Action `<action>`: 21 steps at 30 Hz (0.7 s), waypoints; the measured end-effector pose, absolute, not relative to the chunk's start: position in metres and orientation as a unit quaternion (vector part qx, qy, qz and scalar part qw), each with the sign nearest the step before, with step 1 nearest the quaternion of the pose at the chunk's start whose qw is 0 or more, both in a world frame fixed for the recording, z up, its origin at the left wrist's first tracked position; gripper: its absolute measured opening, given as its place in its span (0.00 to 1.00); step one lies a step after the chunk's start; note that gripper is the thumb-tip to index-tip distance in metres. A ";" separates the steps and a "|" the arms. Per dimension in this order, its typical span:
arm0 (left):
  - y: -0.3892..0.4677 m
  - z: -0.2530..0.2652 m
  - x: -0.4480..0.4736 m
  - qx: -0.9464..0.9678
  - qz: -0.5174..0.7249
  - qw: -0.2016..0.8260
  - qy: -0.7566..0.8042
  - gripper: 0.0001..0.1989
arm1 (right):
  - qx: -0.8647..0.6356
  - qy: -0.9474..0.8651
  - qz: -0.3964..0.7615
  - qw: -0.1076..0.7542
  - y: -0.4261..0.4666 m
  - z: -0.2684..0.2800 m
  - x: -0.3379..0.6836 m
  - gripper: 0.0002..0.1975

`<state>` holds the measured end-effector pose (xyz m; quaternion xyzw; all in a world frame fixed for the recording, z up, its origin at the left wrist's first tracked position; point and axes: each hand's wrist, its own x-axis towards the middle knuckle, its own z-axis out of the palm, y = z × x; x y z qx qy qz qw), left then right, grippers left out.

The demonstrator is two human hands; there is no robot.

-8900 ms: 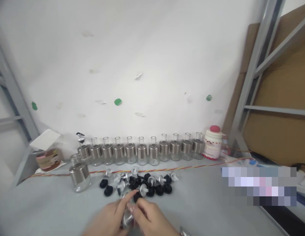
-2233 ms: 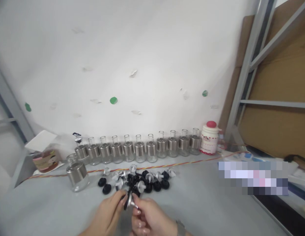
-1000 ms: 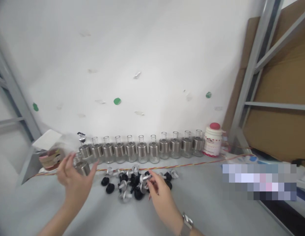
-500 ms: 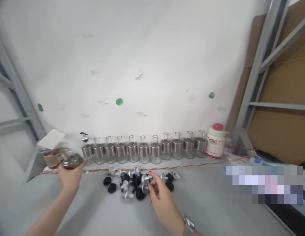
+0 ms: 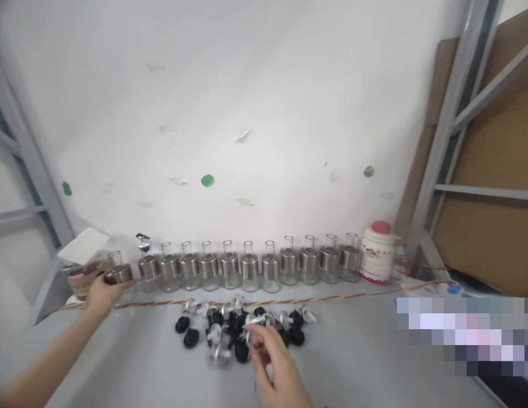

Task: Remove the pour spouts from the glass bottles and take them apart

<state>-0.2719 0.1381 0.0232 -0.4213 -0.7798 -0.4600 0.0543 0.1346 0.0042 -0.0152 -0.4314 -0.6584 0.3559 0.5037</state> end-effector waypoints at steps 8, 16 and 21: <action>0.137 0.025 -0.253 -0.405 -0.439 0.047 -0.801 0.17 | -0.447 -0.686 0.333 0.469 0.002 -0.009 0.136 0.12; 0.127 0.028 -0.199 -0.501 -0.502 0.212 -0.672 0.21 | -0.440 -0.702 0.317 0.463 -0.001 -0.004 0.136 0.10; 0.148 0.026 -0.197 -0.527 -0.499 0.190 -0.661 0.22 | -0.433 -0.689 0.314 0.488 -0.001 -0.008 0.134 0.10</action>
